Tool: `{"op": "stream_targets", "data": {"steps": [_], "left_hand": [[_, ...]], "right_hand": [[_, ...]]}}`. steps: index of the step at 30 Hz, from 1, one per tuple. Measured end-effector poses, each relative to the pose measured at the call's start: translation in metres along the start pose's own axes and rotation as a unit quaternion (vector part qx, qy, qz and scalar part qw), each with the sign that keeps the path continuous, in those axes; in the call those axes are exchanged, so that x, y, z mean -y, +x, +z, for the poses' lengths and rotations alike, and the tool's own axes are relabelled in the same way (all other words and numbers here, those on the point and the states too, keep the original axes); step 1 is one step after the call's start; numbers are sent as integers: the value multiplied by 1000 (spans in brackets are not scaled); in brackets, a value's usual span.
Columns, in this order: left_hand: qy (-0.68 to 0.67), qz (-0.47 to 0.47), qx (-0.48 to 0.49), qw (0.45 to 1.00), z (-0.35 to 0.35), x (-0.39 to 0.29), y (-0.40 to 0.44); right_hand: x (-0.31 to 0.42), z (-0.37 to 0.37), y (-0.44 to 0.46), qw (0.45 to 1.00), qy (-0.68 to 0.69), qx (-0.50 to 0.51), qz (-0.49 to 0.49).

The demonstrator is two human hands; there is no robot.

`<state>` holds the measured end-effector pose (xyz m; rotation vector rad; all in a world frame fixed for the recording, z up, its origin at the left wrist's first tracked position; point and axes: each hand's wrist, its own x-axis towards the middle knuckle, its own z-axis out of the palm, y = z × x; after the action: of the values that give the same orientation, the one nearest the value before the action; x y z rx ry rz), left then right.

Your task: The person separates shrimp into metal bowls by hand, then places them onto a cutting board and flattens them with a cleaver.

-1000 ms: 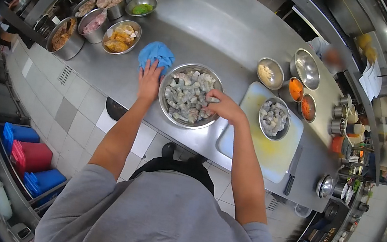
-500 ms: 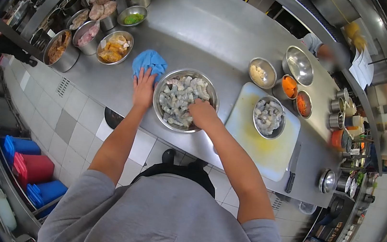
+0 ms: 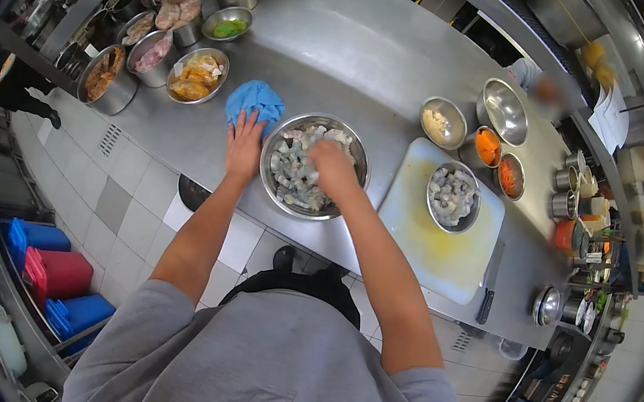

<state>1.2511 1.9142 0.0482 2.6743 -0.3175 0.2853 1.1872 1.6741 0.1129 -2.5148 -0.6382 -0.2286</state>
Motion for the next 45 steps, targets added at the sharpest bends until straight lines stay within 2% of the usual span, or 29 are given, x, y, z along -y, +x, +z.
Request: {"op": "stream_targets", "data": {"steps": [1,3,4,6,7,8,9,10,12,13,14,17,20,21,22,23,24,26,27,29,30,32,34,36,39,40,42,43,45], "left_hand": [[2,0,1,1000,1,1,0],[3,-1,1,1000,1,2,3],[3,1,-2,1000,2,2,3],[0,2,-3,1000,3,2,0],[-3,3,-3,1000,4,3,1],[-6,6,-3,1000,6,4,1],[-10,7,-2,1000,7,5,1],[-3,7,-5,1000,10,8,1],[9,16,-6,1000,13,10,3],[16,23,-4,1000,12,11,2],[27,25,-4,999,16,15,2],[20,25,9,999,13,8,3],[14,8,22,1000,1,2,2],[11,1,25,1000,0,0,2],[10,5,25,1000,2,2,2],[10,6,21,1000,4,3,2],[10,5,17,1000,6,5,2],[6,8,14,1000,5,4,3],[3,11,14,1000,4,5,1],[8,7,20,1000,5,5,0],[11,5,24,1000,5,5,1],[32,1,21,999,13,12,1],[35,14,11,999,14,11,0],[35,8,11,999,10,8,1],[24,7,10,1000,4,4,1],[20,7,10,1000,3,3,1],[23,7,10,1000,1,1,1],[23,8,10,1000,1,1,1],[22,8,7,1000,2,2,1]], "right_hand": [[6,1,0,1000,0,-2,-1],[20,1,-5,994,-17,95,51],[16,2,-8,994,-17,97,49],[6,-1,-21,984,101,140,38],[4,-7,-29,984,100,142,38],[4,-14,-38,964,210,102,129],[4,-20,-46,922,315,57,219],[13,-31,-49,922,311,55,223],[28,-64,-55,752,558,-63,344],[21,-73,-66,734,588,-93,327],[14,-90,-76,739,576,-109,333],[-11,-138,-108,759,493,-258,339],[-50,-183,-140,783,401,-288,379],[-64,-190,-152,885,166,-223,372],[-69,-195,-158,925,-81,-142,342],[-72,-194,-165,891,-151,-53,424],[-75,-194,-172,891,-152,-55,425],[-84,-188,-185,928,-91,-123,341],[-84,-184,-188,929,-88,-120,338],[-69,-176,-187,902,-51,-257,343],[-62,-169,-184,904,-44,-254,342],[-51,-147,-172,872,-27,-322,368],[-23,-128,-147,891,6,-291,347],[5,-107,-119,936,63,-214,272],[33,-85,-71,960,125,-128,218],[35,-78,-57,960,127,-128,216],[34,-64,-31,950,176,-34,257],[27,-52,-20,950,177,-35,256],[7,-24,-5,985,33,-98,138]]}}
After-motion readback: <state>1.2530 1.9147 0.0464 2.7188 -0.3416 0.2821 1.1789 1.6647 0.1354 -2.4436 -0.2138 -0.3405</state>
